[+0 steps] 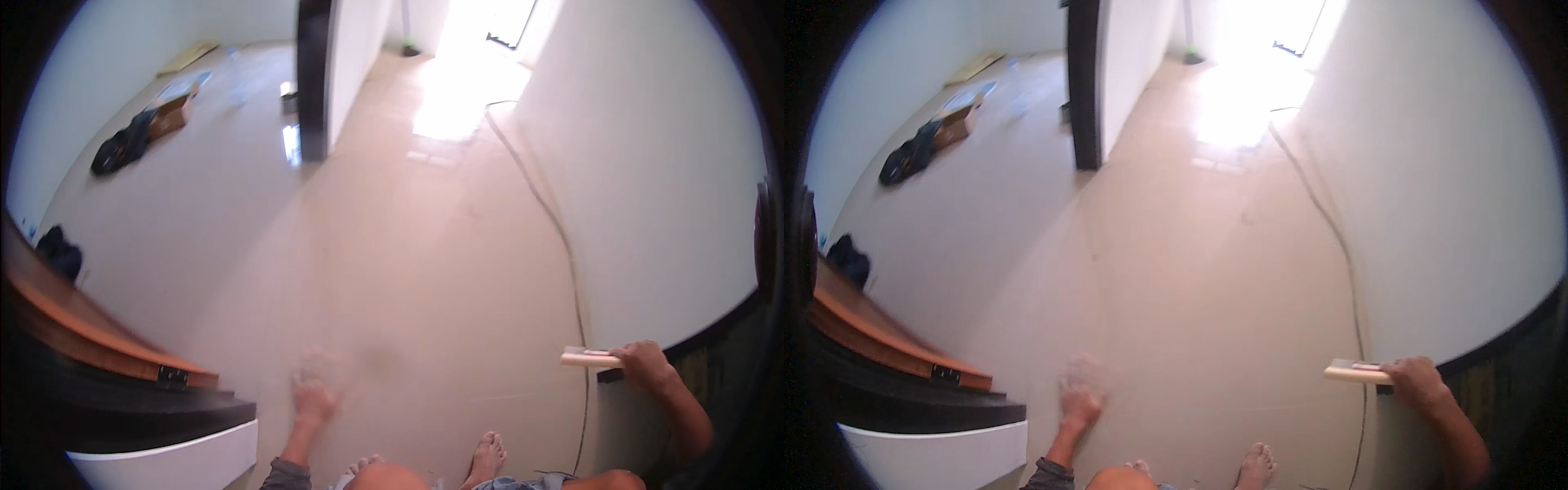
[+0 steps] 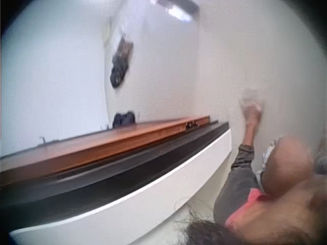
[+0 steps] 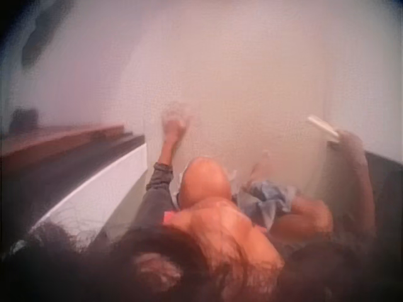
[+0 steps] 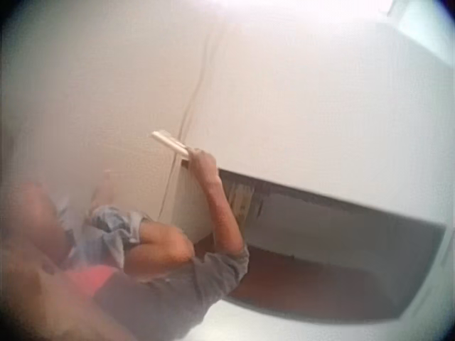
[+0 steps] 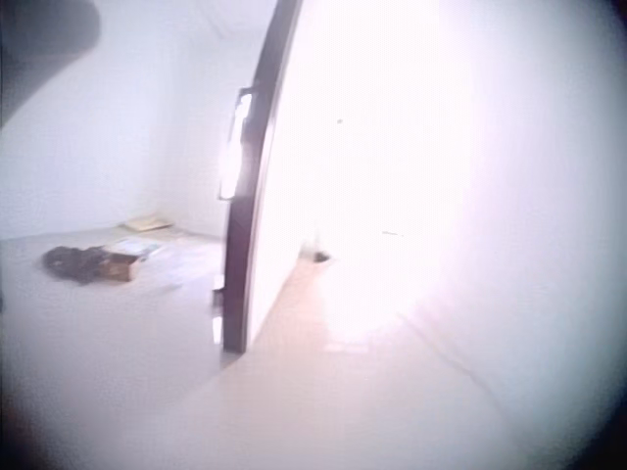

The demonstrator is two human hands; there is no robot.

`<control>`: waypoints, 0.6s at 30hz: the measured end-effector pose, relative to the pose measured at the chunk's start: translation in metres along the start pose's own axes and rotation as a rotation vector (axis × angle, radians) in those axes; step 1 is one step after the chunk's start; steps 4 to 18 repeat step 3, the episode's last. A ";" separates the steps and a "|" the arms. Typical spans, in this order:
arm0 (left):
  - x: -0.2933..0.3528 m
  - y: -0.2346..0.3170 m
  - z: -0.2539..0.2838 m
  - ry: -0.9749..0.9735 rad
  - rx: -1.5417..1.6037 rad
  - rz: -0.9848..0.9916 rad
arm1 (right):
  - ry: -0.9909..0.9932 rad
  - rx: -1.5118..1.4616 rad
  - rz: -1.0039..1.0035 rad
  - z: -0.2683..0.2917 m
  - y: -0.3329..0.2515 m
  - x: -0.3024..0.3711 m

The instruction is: The person smooths a freshly laid floor surface using a trowel and a float. They move across the floor, applying pressure with the tools to level the material, occasionally switching between the two tools to refine the surface.

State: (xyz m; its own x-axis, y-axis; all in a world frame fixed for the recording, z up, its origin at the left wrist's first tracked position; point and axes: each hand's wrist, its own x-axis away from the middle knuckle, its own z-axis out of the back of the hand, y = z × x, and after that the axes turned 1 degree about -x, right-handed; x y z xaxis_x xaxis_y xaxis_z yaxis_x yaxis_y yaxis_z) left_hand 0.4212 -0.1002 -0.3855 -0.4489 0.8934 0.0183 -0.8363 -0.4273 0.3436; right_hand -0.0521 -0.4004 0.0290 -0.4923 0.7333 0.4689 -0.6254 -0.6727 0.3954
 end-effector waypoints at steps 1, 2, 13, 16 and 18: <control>-0.028 -0.013 -0.018 0.146 -0.014 0.140 | 0.043 -0.073 -0.089 -0.010 0.018 0.031; -0.068 -0.031 -0.045 0.304 -0.040 0.288 | 0.101 -0.157 -0.164 -0.028 0.031 0.062; -0.080 -0.010 -0.054 0.293 -0.019 0.230 | 0.138 -0.221 -0.267 -0.049 0.043 0.106; -0.080 -0.010 -0.054 0.293 -0.019 0.230 | 0.138 -0.221 -0.267 -0.049 0.043 0.106; -0.080 -0.010 -0.054 0.293 -0.019 0.230 | 0.138 -0.221 -0.267 -0.049 0.043 0.106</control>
